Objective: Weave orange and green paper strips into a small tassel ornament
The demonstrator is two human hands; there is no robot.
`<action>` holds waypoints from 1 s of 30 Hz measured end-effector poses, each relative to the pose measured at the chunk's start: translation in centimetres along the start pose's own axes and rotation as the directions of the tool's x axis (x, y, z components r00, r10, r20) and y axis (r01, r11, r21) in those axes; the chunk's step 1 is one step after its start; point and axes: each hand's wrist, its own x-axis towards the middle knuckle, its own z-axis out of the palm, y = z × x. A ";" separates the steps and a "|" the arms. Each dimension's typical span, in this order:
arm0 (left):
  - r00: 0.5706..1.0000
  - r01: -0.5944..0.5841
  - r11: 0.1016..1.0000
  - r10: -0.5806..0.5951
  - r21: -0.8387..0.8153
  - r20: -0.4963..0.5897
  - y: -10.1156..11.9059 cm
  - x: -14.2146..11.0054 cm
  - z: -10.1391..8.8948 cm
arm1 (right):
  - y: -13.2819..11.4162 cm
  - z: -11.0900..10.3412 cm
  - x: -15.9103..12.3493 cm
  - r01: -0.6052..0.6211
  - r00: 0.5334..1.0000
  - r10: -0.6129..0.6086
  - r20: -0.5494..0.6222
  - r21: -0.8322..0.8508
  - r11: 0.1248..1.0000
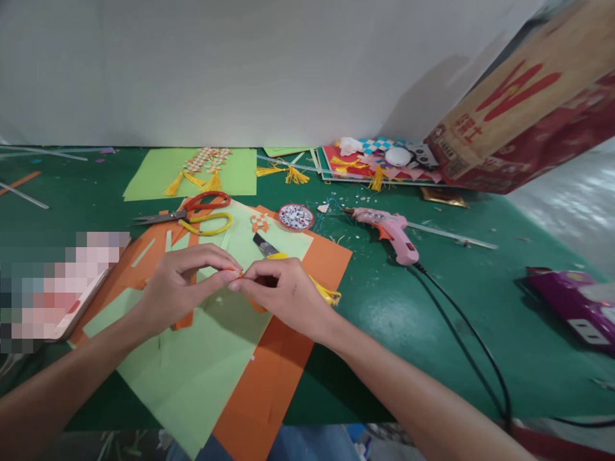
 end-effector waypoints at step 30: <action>0.926 0.224 0.941 -0.287 -0.254 -0.244 -1.4 0.5 -0.8 | 0.5 0.2 0.1 0.047 0.999 -0.045 0.026 -0.091 0.995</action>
